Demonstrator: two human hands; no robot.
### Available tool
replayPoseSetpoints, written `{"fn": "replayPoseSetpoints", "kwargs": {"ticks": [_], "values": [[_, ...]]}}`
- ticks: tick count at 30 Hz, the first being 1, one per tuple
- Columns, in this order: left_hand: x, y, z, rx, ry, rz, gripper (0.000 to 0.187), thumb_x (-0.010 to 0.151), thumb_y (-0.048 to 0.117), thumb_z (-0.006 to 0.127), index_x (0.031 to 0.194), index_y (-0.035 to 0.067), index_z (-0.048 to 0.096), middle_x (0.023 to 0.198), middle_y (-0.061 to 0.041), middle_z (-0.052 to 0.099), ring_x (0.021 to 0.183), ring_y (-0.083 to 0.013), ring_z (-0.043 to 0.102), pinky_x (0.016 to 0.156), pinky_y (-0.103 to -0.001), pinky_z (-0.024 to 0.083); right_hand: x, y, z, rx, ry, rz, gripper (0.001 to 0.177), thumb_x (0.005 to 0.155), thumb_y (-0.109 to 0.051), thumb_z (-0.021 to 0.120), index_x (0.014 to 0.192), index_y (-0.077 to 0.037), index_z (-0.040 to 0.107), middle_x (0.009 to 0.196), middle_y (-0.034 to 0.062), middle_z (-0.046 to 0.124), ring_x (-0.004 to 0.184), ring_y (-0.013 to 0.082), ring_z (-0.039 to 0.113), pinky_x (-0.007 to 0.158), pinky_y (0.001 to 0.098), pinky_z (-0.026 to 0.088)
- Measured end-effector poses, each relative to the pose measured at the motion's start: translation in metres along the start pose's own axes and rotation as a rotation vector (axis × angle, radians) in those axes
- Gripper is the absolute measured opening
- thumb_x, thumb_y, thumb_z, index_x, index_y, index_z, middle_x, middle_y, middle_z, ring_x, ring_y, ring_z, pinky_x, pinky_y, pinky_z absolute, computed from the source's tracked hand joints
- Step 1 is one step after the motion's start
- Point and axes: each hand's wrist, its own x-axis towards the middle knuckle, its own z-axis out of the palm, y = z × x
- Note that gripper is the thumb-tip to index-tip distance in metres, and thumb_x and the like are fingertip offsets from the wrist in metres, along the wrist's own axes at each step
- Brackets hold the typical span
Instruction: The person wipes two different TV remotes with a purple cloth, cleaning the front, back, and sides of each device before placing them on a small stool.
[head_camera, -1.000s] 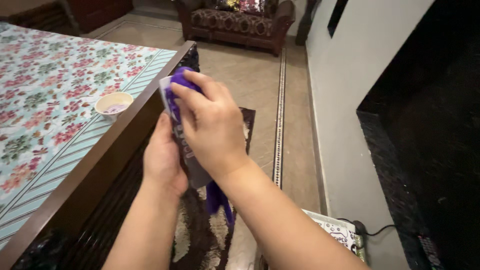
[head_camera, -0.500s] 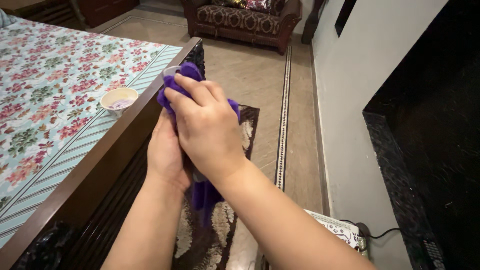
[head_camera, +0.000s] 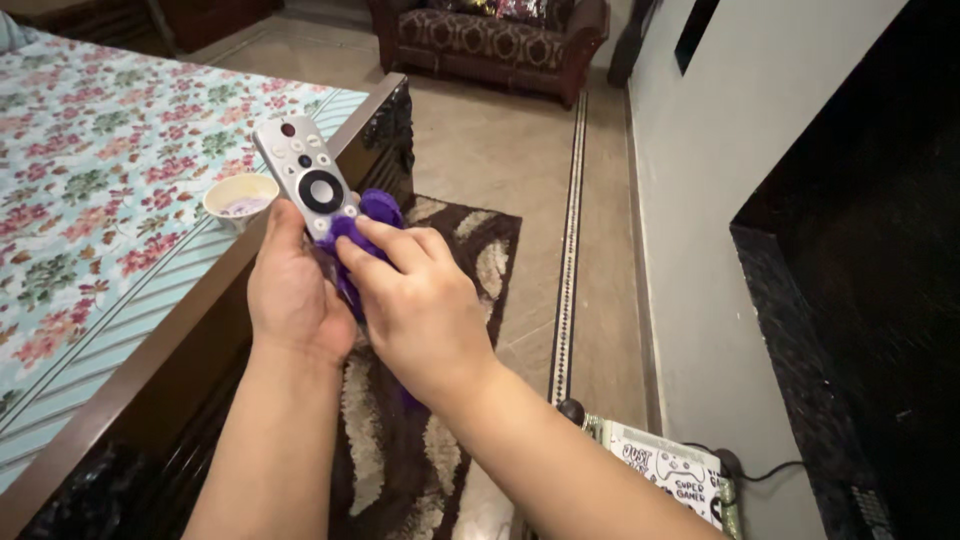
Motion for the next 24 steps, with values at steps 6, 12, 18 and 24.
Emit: {"fn": "replayPoseSetpoints", "kwargs": {"ticks": [6, 12, 18, 24], "values": [[-0.007, -0.013, 0.000, 0.013, 0.073, -0.129, 0.034, 0.111, 0.032, 0.037, 0.118, 0.009, 0.060, 0.104, -0.009, 0.068, 0.094, -0.0226, 0.067, 0.084, -0.037, 0.057, -0.006, 0.005, 0.001, -0.029, -0.002, -0.006, 0.028, 0.088, -0.005, 0.069, 0.115, -0.007, 0.075, 0.121, 0.0104, 0.071, 0.108, 0.0328, 0.066, 0.095, 0.0410, 0.056], [-0.013, -0.022, 0.011, -0.007, 0.071, -0.125, 0.033, 0.113, 0.027, 0.038, 0.126, 0.005, 0.059, 0.113, -0.008, 0.068, 0.103, -0.0201, 0.067, 0.093, -0.036, 0.057, 0.009, 0.017, 0.007, -0.026, 0.096, 0.101, 0.022, 0.086, -0.006, 0.071, 0.107, -0.009, 0.077, 0.116, 0.0096, 0.071, 0.104, 0.0317, 0.067, 0.090, 0.0406, 0.056], [-0.023, -0.029, 0.023, 0.040, 0.116, -0.160, 0.032, 0.110, 0.025, 0.037, 0.125, 0.007, 0.059, 0.113, -0.007, 0.069, 0.103, -0.0179, 0.068, 0.092, -0.034, 0.057, 0.014, 0.021, 0.009, -0.030, 0.172, 0.196, 0.019, 0.091, -0.008, 0.071, 0.109, -0.008, 0.077, 0.116, 0.0086, 0.072, 0.105, 0.0302, 0.069, 0.091, 0.0400, 0.057], [-0.010, -0.025, 0.002, 0.019, 0.081, -0.047, 0.030, 0.112, 0.025, 0.039, 0.124, 0.006, 0.060, 0.105, -0.006, 0.068, 0.094, -0.0175, 0.067, 0.086, -0.033, 0.058, -0.002, 0.017, 0.009, -0.002, 0.046, 0.109, 0.026, 0.088, -0.007, 0.071, 0.113, -0.007, 0.075, 0.117, 0.0104, 0.071, 0.103, 0.0322, 0.067, 0.088, 0.0411, 0.056]]}}
